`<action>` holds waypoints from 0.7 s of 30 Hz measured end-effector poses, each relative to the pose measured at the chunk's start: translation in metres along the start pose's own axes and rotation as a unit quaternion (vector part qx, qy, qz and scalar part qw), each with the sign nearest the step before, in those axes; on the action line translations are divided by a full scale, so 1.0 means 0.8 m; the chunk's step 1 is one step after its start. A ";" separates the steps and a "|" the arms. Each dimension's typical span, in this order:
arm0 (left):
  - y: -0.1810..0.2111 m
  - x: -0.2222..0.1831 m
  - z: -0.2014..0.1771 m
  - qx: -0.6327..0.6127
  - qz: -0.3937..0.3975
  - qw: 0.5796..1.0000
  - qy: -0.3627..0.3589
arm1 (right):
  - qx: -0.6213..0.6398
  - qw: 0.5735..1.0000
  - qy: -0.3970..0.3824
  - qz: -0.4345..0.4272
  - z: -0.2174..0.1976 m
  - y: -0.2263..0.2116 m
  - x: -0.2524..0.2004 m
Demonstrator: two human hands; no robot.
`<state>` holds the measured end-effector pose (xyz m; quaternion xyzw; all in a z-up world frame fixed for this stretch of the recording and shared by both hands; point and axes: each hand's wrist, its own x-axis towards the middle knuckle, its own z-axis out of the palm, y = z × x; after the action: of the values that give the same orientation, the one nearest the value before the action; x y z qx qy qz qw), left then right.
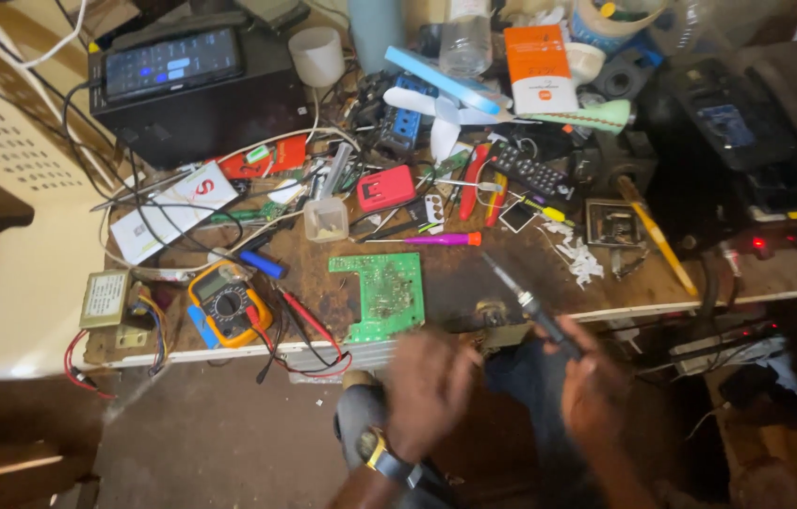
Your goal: Soldering components onto a circuit board at a repair bench
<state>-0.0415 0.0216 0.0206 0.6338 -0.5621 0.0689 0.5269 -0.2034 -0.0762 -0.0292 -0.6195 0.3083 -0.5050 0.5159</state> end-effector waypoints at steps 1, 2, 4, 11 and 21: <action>0.008 -0.008 0.008 -0.003 0.005 1.000 -0.001 | -0.001 1.000 0.005 -0.003 0.000 0.007 -0.013; 0.015 -0.016 0.015 -0.179 -0.096 0.974 -0.101 | 0.022 0.999 -0.006 0.034 0.001 0.013 -0.026; 0.022 -0.040 0.034 -0.346 -0.188 0.898 -0.198 | 0.044 0.997 -0.016 0.069 0.005 0.009 -0.044; 0.014 -0.060 0.053 -0.483 -0.377 0.775 -0.156 | -0.039 0.976 -0.215 -0.020 0.034 -0.037 -0.060; -0.025 -0.070 0.061 -0.483 -0.421 0.762 -0.095 | -0.147 0.905 -0.266 0.297 -0.045 -0.010 -0.065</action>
<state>-0.0706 0.0175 -0.0508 0.4716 -0.2446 -0.5009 0.6833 -0.2542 -0.0390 -0.0394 -0.6794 0.4004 -0.0939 0.6076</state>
